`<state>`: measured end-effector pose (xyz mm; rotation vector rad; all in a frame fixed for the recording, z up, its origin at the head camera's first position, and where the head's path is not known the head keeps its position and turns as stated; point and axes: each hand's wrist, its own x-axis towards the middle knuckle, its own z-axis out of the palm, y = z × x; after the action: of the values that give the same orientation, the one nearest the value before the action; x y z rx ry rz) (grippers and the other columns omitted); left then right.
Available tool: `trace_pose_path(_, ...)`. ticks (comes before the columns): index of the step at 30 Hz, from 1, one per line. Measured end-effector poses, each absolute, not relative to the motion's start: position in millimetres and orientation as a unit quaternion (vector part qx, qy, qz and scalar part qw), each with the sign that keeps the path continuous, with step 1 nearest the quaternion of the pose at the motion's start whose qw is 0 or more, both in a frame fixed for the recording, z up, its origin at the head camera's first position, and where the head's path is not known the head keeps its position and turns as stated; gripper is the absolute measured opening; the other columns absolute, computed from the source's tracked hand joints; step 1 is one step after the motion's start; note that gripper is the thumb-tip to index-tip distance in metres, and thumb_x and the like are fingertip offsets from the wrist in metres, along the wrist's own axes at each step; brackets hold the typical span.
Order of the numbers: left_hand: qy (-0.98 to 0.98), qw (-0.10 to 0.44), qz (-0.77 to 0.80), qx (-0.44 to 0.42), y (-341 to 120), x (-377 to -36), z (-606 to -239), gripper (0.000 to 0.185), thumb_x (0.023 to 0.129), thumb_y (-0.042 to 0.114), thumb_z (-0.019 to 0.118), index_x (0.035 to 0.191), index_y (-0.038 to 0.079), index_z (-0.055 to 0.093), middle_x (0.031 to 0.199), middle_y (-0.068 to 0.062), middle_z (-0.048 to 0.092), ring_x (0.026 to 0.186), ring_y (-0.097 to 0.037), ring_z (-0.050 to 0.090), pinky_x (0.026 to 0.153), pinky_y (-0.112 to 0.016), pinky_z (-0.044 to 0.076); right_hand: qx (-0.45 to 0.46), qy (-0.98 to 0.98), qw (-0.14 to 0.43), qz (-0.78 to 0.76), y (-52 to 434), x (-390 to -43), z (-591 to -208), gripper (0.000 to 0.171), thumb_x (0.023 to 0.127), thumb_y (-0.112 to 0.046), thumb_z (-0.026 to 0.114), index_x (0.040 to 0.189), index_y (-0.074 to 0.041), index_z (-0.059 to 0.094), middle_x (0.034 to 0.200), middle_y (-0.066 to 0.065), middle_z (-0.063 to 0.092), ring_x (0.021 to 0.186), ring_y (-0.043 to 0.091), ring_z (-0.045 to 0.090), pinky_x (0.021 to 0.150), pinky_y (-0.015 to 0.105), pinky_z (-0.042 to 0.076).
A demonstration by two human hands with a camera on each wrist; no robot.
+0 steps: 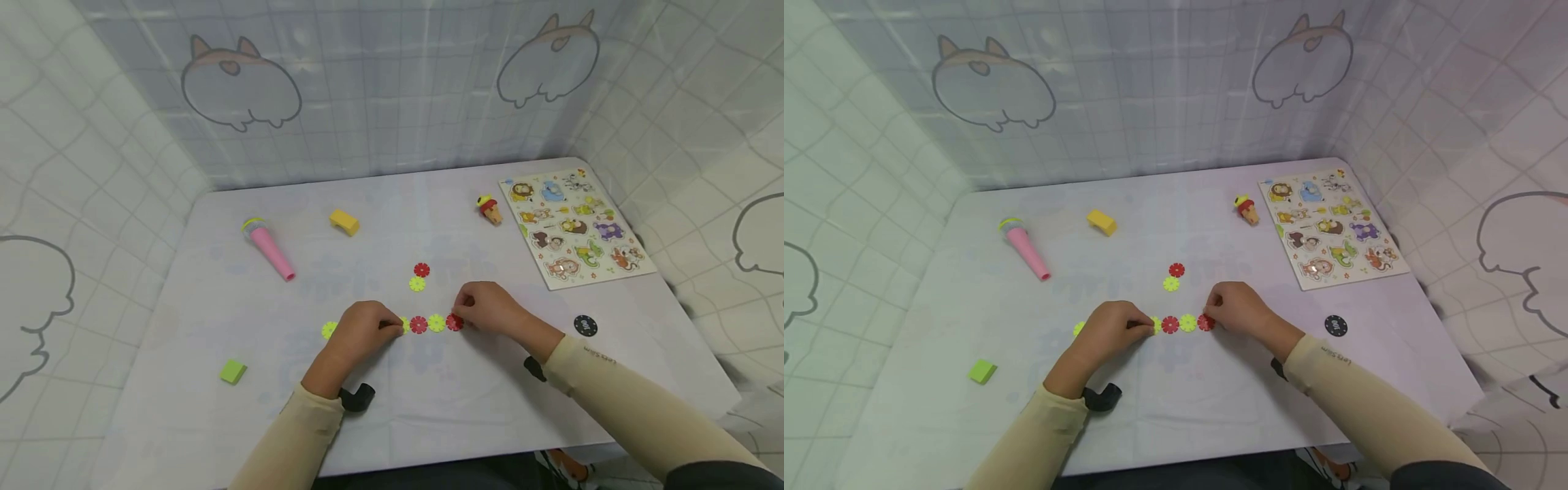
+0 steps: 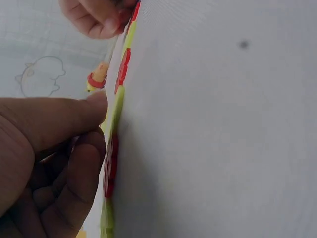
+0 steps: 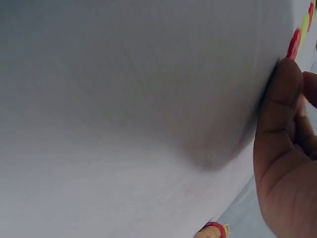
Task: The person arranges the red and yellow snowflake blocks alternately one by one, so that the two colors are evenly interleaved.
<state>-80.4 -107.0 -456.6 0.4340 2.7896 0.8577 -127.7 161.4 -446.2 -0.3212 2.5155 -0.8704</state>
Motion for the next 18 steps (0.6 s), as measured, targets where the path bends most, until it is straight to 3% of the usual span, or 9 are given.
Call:
trace_pose_path(4,0.931,0.107,0.305,0.17,-97.4,-81.1,-452.7,0.006,0.09,0.019,0.084,0.096,0.018,0.085,0.088,0.012,0.073,0.084,-0.008,0.065,0.078,-0.03,0.054,-0.165,0.907,0.201,-0.33,154.6,-146.2,-446.0,0.008,0.096,-0.019,0.075,0.102,-0.013,0.072,0.086,0.0,0.064,0.078,0.019,0.059,0.07,0.034,0.051)
trace_pose_path(7,0.925,0.11,0.302,0.203,-85.5,-85.2,-448.3,0.006,0.091,0.019,0.083,0.096,0.018,0.085,0.087,0.012,0.074,0.085,-0.008,0.066,0.08,-0.03,0.054,-0.22,0.907,0.179,-0.31,140.8,-166.5,-443.3,0.016,0.096,-0.016,0.076,0.112,-0.014,0.074,0.084,-0.001,0.064,0.079,0.019,0.057,0.071,0.034,0.049)
trace_pose_path(10,0.921,0.103,0.3,0.227,-74.2,-93.0,-447.8,0.005,0.09,0.018,0.083,0.095,0.018,0.085,0.084,0.014,0.073,0.083,-0.005,0.066,0.079,-0.027,0.053,-0.271,0.909,0.166,-0.269,124.9,-184.5,-438.8,0.026,0.096,-0.014,0.076,0.122,-0.014,0.074,0.094,-0.002,0.068,0.086,0.018,0.058,0.079,0.035,0.05)
trace_pose_path(14,0.915,0.096,0.307,0.242,-63.3,-101.8,-448.9,0.004,0.088,0.016,0.084,0.091,0.019,0.085,0.08,0.016,0.072,0.078,-0.002,0.064,0.074,-0.025,0.051,-0.315,0.907,0.179,-0.215,108.4,-198.7,-432.9,0.032,0.096,-0.012,0.074,0.128,-0.014,0.073,0.108,0.0,0.069,0.099,0.02,0.058,0.092,0.038,0.049)
trace_pose_path(18,0.914,0.091,0.303,0.255,-56.1,-104.0,-452.5,0.003,0.086,0.016,0.085,0.089,0.018,0.085,0.079,0.015,0.073,0.075,-0.001,0.063,0.071,-0.023,0.049,-0.332,0.9,0.212,-0.188,100.2,-204.7,-432.5,0.028,0.096,-0.011,0.073,0.124,-0.014,0.075,0.101,0.001,0.067,0.095,0.02,0.058,0.09,0.038,0.049)
